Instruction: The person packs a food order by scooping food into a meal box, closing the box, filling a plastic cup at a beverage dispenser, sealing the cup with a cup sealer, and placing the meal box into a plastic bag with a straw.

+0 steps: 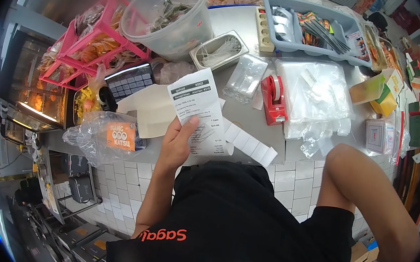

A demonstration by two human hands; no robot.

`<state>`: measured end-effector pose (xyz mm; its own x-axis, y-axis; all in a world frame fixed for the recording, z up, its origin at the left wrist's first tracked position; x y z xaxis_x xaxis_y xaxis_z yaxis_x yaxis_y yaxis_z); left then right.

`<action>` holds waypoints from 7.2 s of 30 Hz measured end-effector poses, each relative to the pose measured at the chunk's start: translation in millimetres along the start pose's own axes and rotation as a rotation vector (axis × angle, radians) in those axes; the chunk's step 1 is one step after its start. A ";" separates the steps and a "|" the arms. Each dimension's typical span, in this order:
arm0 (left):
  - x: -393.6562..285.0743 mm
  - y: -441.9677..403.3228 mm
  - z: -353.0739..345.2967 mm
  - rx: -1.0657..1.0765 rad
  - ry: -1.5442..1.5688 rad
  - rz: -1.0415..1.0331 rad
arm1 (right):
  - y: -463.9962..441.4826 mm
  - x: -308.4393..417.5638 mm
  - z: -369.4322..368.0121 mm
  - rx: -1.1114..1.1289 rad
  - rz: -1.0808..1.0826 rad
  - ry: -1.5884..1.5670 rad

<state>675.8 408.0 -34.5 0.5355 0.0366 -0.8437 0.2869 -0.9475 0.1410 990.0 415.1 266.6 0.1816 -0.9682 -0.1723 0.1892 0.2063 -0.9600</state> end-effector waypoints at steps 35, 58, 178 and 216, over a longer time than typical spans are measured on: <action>4.2 -5.0 21.5 -0.220 -0.043 -0.029 | 522.0 -414.4 72.2 1.111 -1.511 0.867; 47.1 -104.8 -101.8 0.371 -0.122 -0.010 | 310.1 -125.9 -102.3 0.439 -1.677 -0.449; -115.2 107.9 125.6 -0.278 -0.515 -0.403 | 191.1 -65.9 -269.3 0.335 -1.386 -0.502; -233.2 140.8 425.3 -0.211 -0.629 -0.472 | 254.9 38.4 -662.7 1.621 -0.611 0.443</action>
<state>253.5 130.9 -38.1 -0.2079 0.1722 -0.9629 0.5484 -0.7946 -0.2605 405.7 336.5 -130.9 -0.4657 -0.8588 -0.2132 0.8386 -0.5053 0.2036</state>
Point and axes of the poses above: each hand's wrist, its own y-axis away from the middle knuckle, its own z-axis out of the back of the hand, x = y × z, the point moved 5 cm from there along -y, towards the middle knuckle, and after that the axes turned 15 degrees about y, right-handed, at the moved point
